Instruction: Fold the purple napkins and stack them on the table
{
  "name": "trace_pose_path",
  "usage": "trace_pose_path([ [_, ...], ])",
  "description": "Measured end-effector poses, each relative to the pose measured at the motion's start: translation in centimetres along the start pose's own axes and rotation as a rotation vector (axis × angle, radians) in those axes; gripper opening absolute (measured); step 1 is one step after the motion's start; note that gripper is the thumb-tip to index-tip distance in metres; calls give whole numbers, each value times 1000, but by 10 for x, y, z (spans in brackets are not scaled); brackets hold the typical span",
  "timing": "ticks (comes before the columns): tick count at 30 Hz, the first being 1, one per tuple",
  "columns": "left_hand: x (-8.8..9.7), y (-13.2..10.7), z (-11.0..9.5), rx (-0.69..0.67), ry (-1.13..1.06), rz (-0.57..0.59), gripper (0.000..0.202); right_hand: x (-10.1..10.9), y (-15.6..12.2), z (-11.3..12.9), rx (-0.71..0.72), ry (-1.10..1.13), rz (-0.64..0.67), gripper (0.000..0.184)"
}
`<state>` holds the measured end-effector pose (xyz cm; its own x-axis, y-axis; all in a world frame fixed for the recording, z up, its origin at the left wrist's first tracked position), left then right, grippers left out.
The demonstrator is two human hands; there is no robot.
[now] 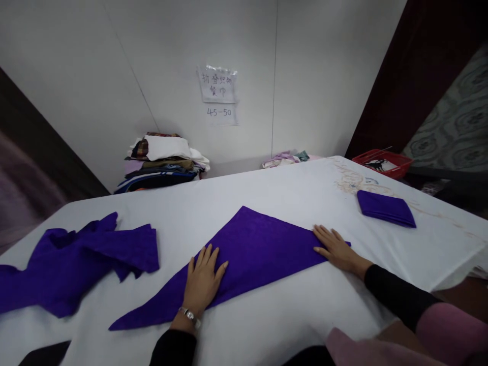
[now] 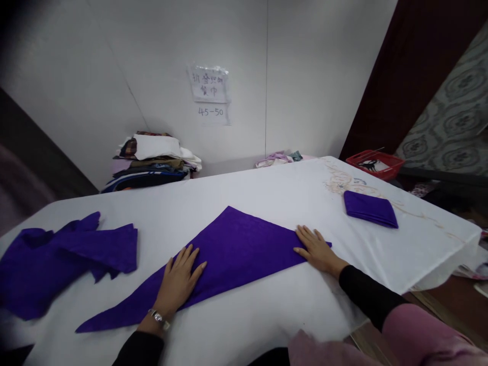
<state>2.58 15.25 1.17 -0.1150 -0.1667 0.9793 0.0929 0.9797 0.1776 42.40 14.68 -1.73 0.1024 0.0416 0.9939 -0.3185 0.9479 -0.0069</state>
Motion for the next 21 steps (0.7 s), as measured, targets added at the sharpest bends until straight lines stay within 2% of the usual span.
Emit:
trace_pose_path([
  [3, 0, 0, -1, -6, 7, 0, 55, 1, -10, -33, -123, -42, -12, 69],
  [5, 1, -1, -2, -6, 9, -4, 55, 9, -11, -37, -163, -69, -50, 70],
  [6, 1, -1, -2, -6, 9, -5, 54, 15, -9, -29, -155, -75, -76, 70],
  [8, 2, -1, -3, -5, 10, -5, 54, 26, -3, 5, -67, -58, -123, 70],
  [10, 3, -1, -4, -9, 9, -2, 54, 33, 5, 58, 90, 2, -128, 69],
  [13, 5, -1, -5, -4, 8, 0, 54, 33, 13, 138, 342, 103, -70, 71],
  [15, 5, -1, -4, -2, 9, 2, 54, 28, 16, 172, 450, 146, -15, 72],
  [17, 5, -1, -4, -3, 11, 0, 55, 20, 18, 184, 483, 166, 29, 73],
  [21, 4, -2, -5, -2, 6, 0, 56, 7, 21, 178, 474, 163, 54, 74],
])
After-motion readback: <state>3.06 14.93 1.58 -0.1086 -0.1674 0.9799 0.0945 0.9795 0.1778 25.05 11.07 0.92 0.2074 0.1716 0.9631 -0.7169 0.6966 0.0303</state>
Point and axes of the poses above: each hand's wrist, its own y-axis towards the middle knuckle, its own x-axis out of the back of the hand, z = x × y, the point moved 10 cm from there along y, towards the middle knuckle, and after that the axes turned 5 degrees about x, right-handed, at the moved point
